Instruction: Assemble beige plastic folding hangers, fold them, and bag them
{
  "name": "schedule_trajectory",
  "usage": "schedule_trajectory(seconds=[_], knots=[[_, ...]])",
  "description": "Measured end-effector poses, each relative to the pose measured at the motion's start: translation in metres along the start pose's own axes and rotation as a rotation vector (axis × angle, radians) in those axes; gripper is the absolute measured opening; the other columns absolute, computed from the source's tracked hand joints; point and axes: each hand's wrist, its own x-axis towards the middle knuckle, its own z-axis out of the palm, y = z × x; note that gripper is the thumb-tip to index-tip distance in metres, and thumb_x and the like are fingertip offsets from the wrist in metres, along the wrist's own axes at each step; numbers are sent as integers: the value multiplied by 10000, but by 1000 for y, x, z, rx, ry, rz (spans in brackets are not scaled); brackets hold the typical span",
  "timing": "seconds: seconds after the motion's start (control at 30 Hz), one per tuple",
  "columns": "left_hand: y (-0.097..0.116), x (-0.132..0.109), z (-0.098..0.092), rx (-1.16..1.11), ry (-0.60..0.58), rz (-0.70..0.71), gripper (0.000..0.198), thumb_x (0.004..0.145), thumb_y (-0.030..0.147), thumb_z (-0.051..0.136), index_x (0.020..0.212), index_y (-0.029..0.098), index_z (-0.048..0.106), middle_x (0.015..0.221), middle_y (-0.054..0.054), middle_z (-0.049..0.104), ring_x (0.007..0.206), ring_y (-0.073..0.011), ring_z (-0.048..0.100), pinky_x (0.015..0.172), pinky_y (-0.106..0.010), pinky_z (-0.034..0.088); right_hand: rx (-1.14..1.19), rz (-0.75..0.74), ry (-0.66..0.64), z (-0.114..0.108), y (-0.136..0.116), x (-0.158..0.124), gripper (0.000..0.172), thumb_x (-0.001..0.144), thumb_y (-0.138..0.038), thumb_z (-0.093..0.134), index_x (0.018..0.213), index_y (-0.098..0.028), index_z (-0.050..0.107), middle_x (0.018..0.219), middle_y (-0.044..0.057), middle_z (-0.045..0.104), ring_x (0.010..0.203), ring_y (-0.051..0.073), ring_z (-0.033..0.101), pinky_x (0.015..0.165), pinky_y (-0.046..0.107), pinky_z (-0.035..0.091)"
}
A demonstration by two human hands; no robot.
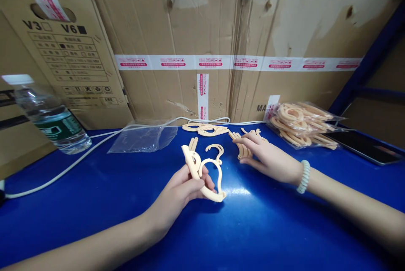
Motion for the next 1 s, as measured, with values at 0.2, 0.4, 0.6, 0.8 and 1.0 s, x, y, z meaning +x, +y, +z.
schedule_trajectory(seconds=[0.2,0.4,0.6,0.8,1.0], knots=[[-6,-1,-1,137,5,106,230,877,367,618,970,159,584,869,-20,603,784,-160,594,779,-306,508,32,-310,178,-10,-49,-8,333,949,-251,502,1275,-185,532,1323,163,473,1226,274,478,990,431,457],[-2,-1,-2,355,57,183,250,918,417,553,973,178,602,745,-2,605,714,-152,558,698,-256,470,213,-316,122,-3,-59,-11,359,927,-220,535,1284,-181,535,1419,166,411,1342,271,382,1080,444,386],[1,-3,-2,517,58,275,204,928,367,547,1008,223,666,953,-22,604,782,-156,573,693,-243,472,786,-101,7,-1,-58,-10,392,947,-258,549,1337,-248,509,1400,80,517,1352,199,412,1083,358,401],[2,-4,-1,586,109,332,234,942,329,534,1099,231,678,962,-24,607,842,-174,581,734,-256,467,1010,45,56,-3,-58,-7,253,938,-286,567,1177,-220,616,1217,83,639,1142,220,601,992,385,475],[5,-2,-2,686,169,342,247,966,335,500,1123,244,667,977,-26,615,819,-174,557,709,-258,430,1117,223,161,2,-56,-4,205,938,-357,565,1045,-227,448,893,1,580,710,129,637,700,303,530]])
